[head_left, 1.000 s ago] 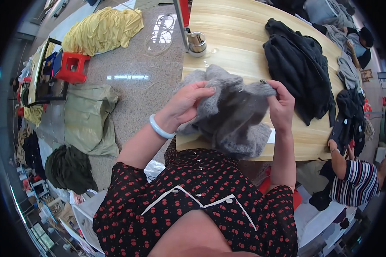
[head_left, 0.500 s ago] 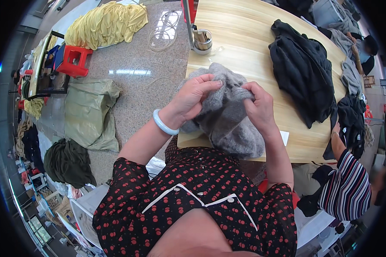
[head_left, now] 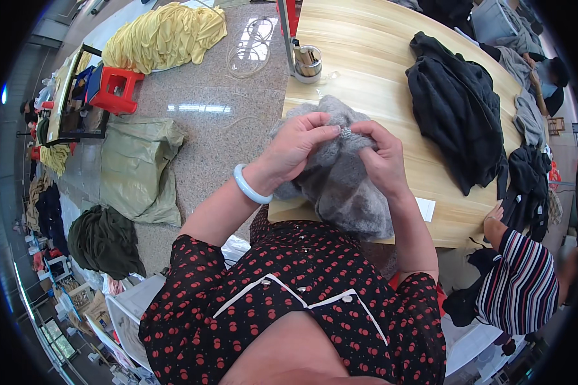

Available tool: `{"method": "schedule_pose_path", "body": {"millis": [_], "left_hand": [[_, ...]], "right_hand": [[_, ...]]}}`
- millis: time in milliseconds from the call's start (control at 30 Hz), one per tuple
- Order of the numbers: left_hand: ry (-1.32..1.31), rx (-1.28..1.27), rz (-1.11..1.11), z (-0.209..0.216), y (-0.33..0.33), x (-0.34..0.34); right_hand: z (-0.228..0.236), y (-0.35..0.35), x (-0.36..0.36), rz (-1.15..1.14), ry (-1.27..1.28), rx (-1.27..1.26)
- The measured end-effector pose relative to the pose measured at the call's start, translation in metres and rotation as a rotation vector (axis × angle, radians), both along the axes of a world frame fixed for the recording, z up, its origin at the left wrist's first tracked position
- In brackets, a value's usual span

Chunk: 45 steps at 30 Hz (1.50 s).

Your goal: Inspect various garments for quality on a workbench.

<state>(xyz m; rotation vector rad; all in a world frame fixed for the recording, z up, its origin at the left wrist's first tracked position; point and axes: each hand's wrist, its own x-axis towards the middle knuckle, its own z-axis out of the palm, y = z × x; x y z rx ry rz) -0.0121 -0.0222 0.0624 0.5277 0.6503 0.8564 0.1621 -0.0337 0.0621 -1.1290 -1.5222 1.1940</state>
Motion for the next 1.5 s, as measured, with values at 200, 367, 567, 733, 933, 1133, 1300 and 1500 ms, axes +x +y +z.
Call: {"method": "schedule_pose_path", "body": {"millis": [200,367,567,733,933,1133,1300,1500], "left_hand": [[0.157,0.086,0.024,-0.007,0.001,0.001],[0.623,0.555,0.079,-0.015,0.002,-0.003],[0.990,1.356,0.251,-0.017,-0.006,-0.008],[1.068,1.338,0.184,-0.021,-0.011,-0.007],[1.070,1.399,0.129,-0.028,-0.005,-0.010],[1.053,1.520,0.123,-0.035,0.001,-0.019],[1.022,1.552,0.158,-0.037,0.005,-0.023],[0.968,1.532,0.281,-0.042,0.005,-0.017]], "right_hand": [[-0.011,0.002,-0.003,-0.039,-0.040,0.028],[-0.016,0.001,-0.007,-0.030,-0.073,0.097],[-0.027,0.000,-0.017,-0.033,-0.144,0.072],[-0.028,-0.001,-0.023,-0.044,-0.200,0.115],[-0.021,0.010,-0.015,0.047,-0.253,0.355],[-0.024,0.017,-0.008,0.163,-0.344,0.360],[-0.029,0.020,-0.009,0.138,-0.402,0.547],[-0.036,0.021,-0.012,0.108,-0.430,0.664]]}}
